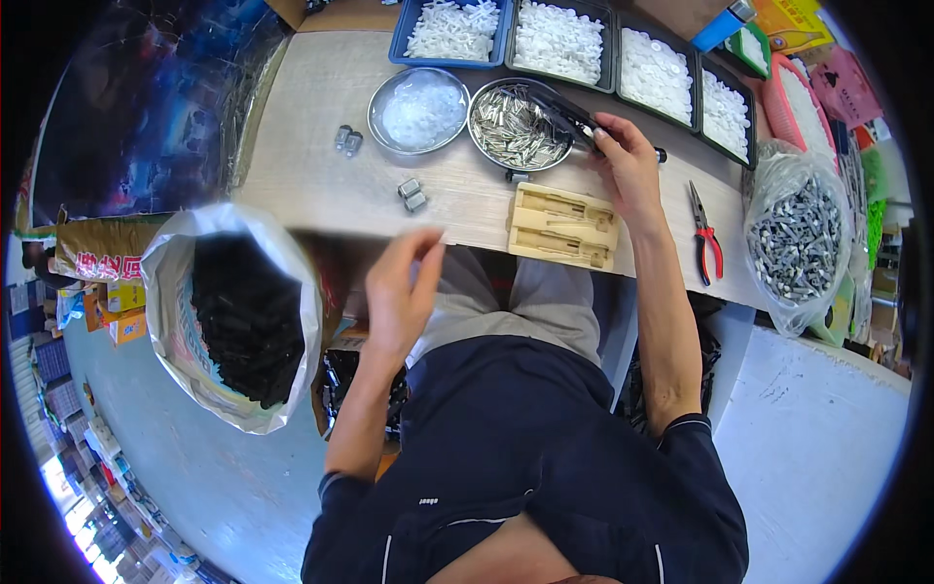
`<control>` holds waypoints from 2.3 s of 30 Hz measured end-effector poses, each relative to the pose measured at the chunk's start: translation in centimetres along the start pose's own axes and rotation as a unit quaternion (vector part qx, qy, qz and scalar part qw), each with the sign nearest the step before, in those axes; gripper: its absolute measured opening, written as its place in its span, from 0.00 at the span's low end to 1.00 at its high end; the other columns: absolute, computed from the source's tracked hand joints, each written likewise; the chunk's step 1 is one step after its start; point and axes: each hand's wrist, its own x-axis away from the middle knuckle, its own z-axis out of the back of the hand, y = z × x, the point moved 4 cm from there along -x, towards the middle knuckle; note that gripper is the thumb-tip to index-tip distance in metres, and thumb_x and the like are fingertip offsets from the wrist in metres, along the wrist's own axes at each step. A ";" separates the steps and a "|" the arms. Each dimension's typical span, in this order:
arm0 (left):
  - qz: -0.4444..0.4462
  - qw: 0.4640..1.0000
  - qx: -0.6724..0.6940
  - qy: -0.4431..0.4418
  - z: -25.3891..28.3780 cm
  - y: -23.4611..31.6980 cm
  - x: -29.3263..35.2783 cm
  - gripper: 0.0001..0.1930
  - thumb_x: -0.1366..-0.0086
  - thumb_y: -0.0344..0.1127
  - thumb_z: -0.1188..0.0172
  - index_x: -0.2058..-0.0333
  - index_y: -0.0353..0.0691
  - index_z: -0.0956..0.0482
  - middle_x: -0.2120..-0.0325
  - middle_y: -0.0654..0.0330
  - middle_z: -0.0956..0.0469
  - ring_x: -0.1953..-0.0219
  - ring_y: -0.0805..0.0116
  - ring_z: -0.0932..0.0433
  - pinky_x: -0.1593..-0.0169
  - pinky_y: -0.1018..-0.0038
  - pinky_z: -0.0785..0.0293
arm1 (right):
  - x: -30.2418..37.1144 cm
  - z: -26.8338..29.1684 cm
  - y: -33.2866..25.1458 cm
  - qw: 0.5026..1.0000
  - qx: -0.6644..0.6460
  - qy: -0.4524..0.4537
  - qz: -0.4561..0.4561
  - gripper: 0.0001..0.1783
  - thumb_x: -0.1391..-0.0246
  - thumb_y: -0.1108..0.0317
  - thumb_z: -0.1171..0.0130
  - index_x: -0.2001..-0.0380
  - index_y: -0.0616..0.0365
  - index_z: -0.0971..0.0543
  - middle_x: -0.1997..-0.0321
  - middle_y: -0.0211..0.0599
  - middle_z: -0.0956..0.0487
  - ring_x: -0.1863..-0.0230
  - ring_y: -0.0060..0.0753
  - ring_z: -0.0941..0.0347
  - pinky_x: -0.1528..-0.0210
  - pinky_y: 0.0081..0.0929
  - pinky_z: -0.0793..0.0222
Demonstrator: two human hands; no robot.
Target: Assembling small mechanical components using a hammer, pliers, and a wooden assembly jig on a workbench.
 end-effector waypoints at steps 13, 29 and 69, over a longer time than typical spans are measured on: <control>0.082 0.921 0.355 -0.136 -9.9 1.4 -6.7 0.20 0.37 0.24 0.35 0.47 0.30 0.26 0.59 0.58 0.21 0.60 0.76 0.22 0.55 0.79 0.24 | 11.7 1.1 -2.1 0.993 0.116 -0.003 0.023 0.10 0.38 0.73 0.39 0.55 0.63 0.23 0.60 0.28 0.22 0.61 0.17 0.27 0.54 0.16 0.31; -0.338 0.923 -0.183 -0.024 -9.9 2.1 -1.1 0.15 0.49 0.32 0.31 0.63 0.33 0.19 0.50 0.52 0.22 0.44 0.50 0.28 0.45 0.56 0.29 | 9.7 0.4 -2.3 0.890 0.450 0.007 0.067 0.10 0.36 0.63 0.40 0.65 0.60 0.23 0.81 0.31 0.25 0.79 0.22 0.32 0.74 0.26 0.35; -0.180 0.962 -0.173 0.109 0.8 -4.5 -4.8 0.13 0.45 0.18 0.38 0.59 0.33 0.20 0.59 0.49 0.20 0.54 0.49 0.22 0.51 0.61 0.24 | 11.2 -19.2 1.5 0.806 0.434 -0.177 0.362 0.14 0.54 0.77 0.41 0.60 0.63 0.25 0.56 0.45 0.23 0.56 0.50 0.27 0.54 0.40 0.28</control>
